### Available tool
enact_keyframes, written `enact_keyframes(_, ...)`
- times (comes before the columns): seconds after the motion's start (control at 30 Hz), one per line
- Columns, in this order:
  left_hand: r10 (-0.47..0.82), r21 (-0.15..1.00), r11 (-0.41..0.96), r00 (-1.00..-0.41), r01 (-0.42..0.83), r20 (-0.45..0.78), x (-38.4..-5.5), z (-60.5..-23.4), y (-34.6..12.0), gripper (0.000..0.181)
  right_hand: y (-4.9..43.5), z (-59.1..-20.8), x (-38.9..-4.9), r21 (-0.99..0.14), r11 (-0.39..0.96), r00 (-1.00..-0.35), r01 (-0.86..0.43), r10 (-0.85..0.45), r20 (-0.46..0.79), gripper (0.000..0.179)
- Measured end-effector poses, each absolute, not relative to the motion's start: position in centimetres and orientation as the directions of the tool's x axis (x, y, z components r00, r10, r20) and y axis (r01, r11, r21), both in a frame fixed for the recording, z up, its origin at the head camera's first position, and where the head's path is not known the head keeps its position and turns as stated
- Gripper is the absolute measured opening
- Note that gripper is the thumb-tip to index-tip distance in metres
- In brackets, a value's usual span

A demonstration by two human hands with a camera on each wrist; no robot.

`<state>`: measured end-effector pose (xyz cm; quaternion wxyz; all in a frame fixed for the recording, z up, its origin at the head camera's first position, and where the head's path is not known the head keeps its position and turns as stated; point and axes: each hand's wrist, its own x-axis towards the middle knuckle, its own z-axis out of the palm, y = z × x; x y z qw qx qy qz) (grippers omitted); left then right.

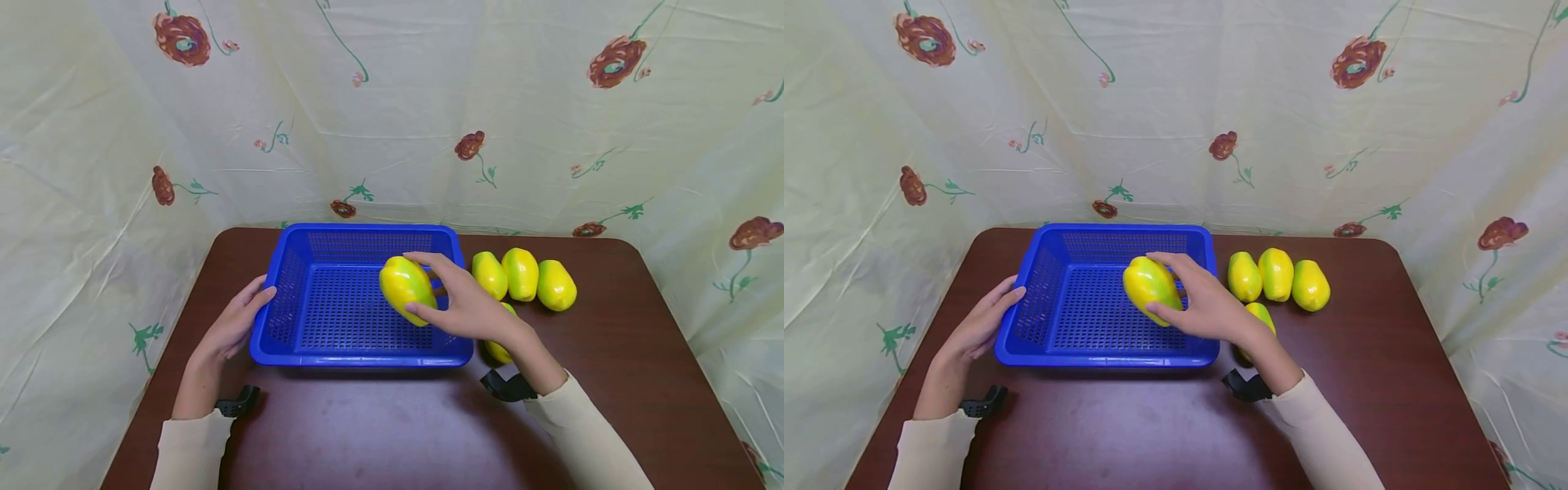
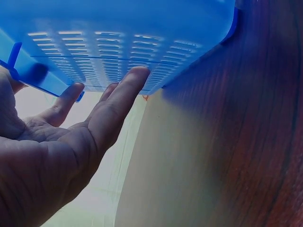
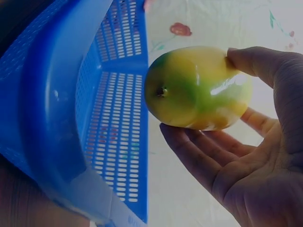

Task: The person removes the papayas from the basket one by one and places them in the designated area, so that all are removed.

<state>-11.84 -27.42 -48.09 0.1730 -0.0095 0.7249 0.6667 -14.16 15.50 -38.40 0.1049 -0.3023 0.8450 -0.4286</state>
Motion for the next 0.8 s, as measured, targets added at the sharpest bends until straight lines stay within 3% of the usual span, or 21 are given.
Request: enact_keyframes(0.8,0.218,0.961,0.118,-0.938,-0.249,-0.270,-11.8,-48.0,-27.5,0.064,19.6,-39.2,-12.4,-0.798,0.467,-0.874,-0.381,-0.465,0.145,0.077)
